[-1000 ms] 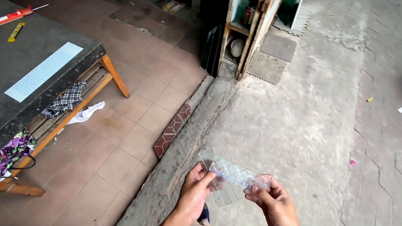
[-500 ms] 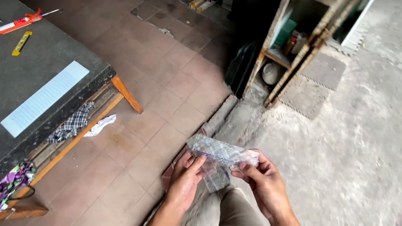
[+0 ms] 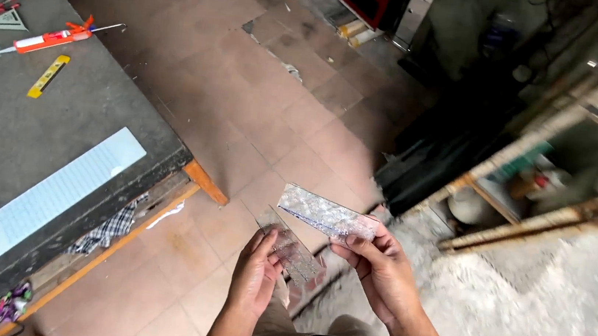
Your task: Inspecting small glass pieces at a workbench and moving between work areas to handle glass boxes.
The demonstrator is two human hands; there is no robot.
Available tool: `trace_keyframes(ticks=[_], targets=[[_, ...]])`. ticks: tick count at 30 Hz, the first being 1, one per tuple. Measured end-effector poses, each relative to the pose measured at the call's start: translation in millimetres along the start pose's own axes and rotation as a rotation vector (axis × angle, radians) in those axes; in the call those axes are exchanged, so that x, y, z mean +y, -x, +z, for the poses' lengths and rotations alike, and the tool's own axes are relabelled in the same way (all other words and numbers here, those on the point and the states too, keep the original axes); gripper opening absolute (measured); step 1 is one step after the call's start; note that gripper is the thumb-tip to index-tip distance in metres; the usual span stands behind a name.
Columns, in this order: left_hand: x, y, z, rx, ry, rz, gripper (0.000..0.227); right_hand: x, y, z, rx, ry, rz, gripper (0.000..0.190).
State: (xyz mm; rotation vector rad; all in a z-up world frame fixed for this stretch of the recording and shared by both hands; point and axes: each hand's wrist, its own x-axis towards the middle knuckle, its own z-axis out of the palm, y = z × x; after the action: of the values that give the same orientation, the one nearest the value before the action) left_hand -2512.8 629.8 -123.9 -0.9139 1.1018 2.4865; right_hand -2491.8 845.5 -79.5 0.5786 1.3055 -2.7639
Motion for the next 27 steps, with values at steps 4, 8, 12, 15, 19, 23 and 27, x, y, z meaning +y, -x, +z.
trace_keyframes(ticks=[4, 8, 12, 15, 19, 23, 27], targets=[[47, -165, -20, -0.031, 0.017, 0.055, 0.024, 56, -155, 32, 0.082, 0.000, 0.082, 0.010], [127, -316, -32, 0.005, -0.043, 0.093, 0.022, 121, -320, 71, 0.033, -0.040, 0.123, 0.009], [194, -424, -41, 0.056, 0.026, 0.118, 0.021, 127, -436, 146, 0.111, 0.029, 0.303, 0.014], [274, -458, -16, 0.162, 0.119, 0.121, 0.022, 129, -534, 194, 0.012, 0.164, 0.409, 0.022], [339, -548, -16, 0.252, 0.253, 0.192, 0.020, 138, -679, 258, -0.180, 0.307, 0.463, 0.015], [388, -621, -24, 0.385, 0.343, 0.289, 0.018, 149, -805, 347, -0.538, 0.452, 0.451, 0.027], [424, -673, -41, 0.526, 0.527, 0.379, 0.011, 165, -878, 450, -0.687, 0.524, 0.552, 0.025]])
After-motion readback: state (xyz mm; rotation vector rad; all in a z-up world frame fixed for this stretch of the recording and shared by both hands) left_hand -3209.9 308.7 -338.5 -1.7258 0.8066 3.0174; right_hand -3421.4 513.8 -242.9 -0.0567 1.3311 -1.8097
